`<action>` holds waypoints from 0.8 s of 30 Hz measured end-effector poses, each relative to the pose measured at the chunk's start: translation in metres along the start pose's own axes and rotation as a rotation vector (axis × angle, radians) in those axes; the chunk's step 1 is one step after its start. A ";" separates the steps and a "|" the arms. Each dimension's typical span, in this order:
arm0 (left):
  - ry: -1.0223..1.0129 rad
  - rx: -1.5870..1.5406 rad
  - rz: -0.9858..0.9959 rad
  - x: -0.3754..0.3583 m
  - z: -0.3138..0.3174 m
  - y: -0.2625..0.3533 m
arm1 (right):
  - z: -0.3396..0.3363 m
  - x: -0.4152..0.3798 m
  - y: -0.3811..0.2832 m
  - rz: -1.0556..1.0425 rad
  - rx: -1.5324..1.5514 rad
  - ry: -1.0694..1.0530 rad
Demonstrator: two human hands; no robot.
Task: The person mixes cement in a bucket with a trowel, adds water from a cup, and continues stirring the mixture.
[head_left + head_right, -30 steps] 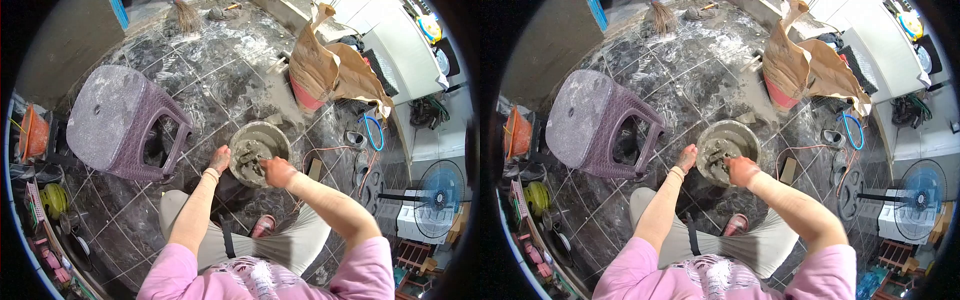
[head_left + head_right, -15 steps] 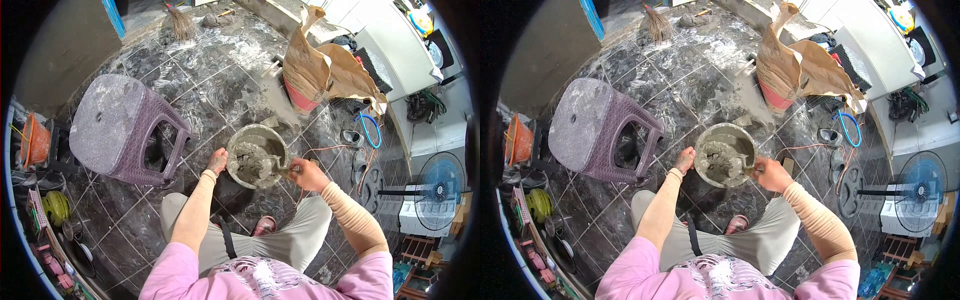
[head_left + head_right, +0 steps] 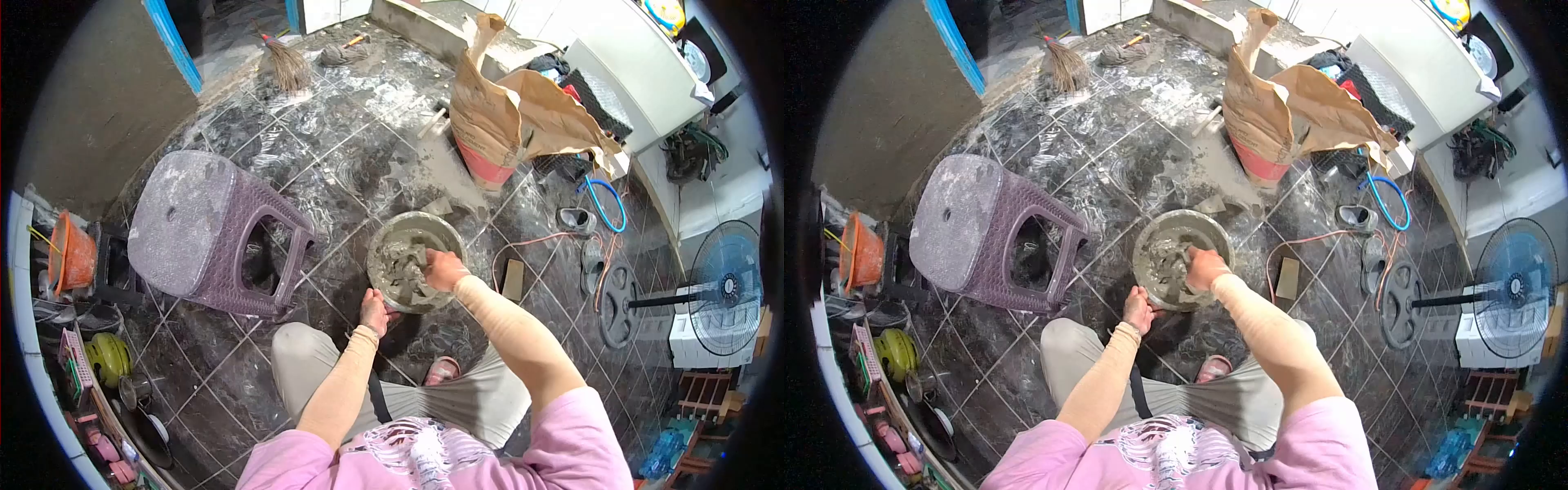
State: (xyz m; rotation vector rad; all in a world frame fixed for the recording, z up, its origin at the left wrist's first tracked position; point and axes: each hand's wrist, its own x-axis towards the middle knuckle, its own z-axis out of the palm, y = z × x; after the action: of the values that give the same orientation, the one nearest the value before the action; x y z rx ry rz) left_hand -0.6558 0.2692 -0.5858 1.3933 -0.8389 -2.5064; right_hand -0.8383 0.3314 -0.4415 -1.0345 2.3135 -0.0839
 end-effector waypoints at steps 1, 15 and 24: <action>-0.003 -0.023 0.005 0.009 -0.006 -0.004 | -0.011 -0.003 0.004 0.092 0.181 -0.053; -0.092 0.338 0.068 0.019 -0.016 0.040 | -0.050 -0.063 -0.027 -0.259 -0.276 -0.377; -0.017 0.343 0.104 0.039 -0.023 0.023 | 0.004 -0.007 0.000 0.065 0.155 -0.285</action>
State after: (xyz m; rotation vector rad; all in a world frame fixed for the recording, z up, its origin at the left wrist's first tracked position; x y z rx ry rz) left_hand -0.6617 0.2261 -0.6116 1.3783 -1.3588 -2.3794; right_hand -0.8324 0.3370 -0.4409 -0.8340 2.0454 -0.0828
